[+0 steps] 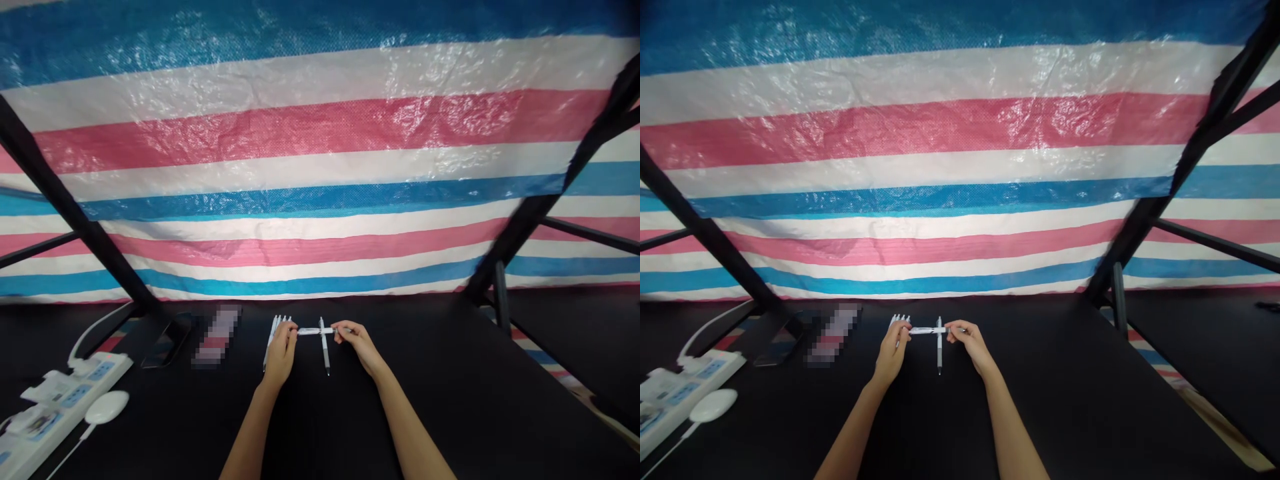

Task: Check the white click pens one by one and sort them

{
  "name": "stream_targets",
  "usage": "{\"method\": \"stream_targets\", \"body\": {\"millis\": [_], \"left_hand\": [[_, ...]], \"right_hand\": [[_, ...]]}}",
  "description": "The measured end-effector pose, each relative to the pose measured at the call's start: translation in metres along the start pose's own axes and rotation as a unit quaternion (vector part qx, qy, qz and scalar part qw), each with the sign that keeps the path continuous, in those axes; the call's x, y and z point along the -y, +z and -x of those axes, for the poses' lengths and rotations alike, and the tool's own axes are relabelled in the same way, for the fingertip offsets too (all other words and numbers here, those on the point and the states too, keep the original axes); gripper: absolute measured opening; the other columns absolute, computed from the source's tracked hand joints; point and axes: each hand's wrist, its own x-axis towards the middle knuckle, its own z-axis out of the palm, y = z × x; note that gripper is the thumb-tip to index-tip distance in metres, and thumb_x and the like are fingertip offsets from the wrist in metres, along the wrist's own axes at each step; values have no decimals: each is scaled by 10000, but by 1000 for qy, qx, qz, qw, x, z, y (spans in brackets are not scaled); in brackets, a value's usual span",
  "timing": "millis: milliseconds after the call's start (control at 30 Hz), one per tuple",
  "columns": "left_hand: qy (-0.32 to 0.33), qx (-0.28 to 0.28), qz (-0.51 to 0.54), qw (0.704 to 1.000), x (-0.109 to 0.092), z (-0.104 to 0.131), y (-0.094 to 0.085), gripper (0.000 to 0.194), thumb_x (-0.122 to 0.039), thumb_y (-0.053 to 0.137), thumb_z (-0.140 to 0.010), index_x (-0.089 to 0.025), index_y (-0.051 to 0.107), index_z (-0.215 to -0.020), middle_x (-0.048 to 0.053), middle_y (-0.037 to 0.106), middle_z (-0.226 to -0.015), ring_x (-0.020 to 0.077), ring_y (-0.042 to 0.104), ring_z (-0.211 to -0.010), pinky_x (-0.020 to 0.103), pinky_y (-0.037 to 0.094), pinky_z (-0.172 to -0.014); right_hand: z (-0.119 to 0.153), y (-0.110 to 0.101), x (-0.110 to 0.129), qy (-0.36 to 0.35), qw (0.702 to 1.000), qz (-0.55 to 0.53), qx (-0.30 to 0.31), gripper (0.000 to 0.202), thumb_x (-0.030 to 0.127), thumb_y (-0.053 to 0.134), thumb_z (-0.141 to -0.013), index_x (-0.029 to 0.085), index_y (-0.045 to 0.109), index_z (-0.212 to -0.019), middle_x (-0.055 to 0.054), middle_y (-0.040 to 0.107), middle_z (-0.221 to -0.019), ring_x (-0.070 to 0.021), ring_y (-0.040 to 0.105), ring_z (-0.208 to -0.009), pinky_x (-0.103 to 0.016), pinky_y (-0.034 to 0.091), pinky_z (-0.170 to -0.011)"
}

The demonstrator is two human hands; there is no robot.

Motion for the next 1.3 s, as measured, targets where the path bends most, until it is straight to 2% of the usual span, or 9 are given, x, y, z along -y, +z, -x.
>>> {"method": "stream_targets", "body": {"millis": [267,567,800,1033,1167,1300], "left_hand": [[5,26,-18,999,0,0,1,257,-318,317,-923,-211,535,-840,43,555,-883,148,561,-773,275,463,-700],[-22,13,-29,999,-7,-2,-2,358,-349,255,-929,-203,489,-700,15,507,-681,152,518,-656,282,418,-654],[-36,38,-24,998,-6,-1,1,276,-367,312,-913,-209,523,-832,15,563,-726,154,565,-658,279,438,-640],[-55,35,-32,997,-3,1,7,247,-367,358,-897,-195,501,-1002,-14,552,-653,149,568,-589,265,442,-588],[-44,38,-42,997,-4,0,7,231,-355,369,-893,-205,513,-995,-6,568,-710,141,570,-611,261,447,-606],[-6,41,-43,998,-9,-1,4,226,-349,349,-904,-220,533,-887,21,574,-830,142,561,-672,273,447,-653]], "right_hand": [[-6,-2,-4,17,1000,-3,2,355,504,654,-724,166,705,-821,-24,603,-624,-153,524,-610,-297,410,-672],[-10,-3,-6,17,999,17,32,312,458,688,-703,184,711,-850,-29,633,-711,-152,546,-672,-295,422,-702],[-11,-4,-8,24,1000,3,6,334,469,704,-673,176,712,-832,-36,637,-711,-153,549,-650,-292,427,-681],[-7,-1,-7,14,999,26,-26,257,407,734,-648,175,695,-753,-13,620,-634,-153,549,-629,-274,413,-646],[-6,-1,-5,15,998,42,-38,267,414,738,-631,173,689,-734,-12,615,-618,-162,559,-628,-277,417,-631],[-5,-2,-4,22,997,41,-53,267,411,752,-608,178,683,-717,-10,615,-615,-162,558,-622,-277,419,-621]]}}
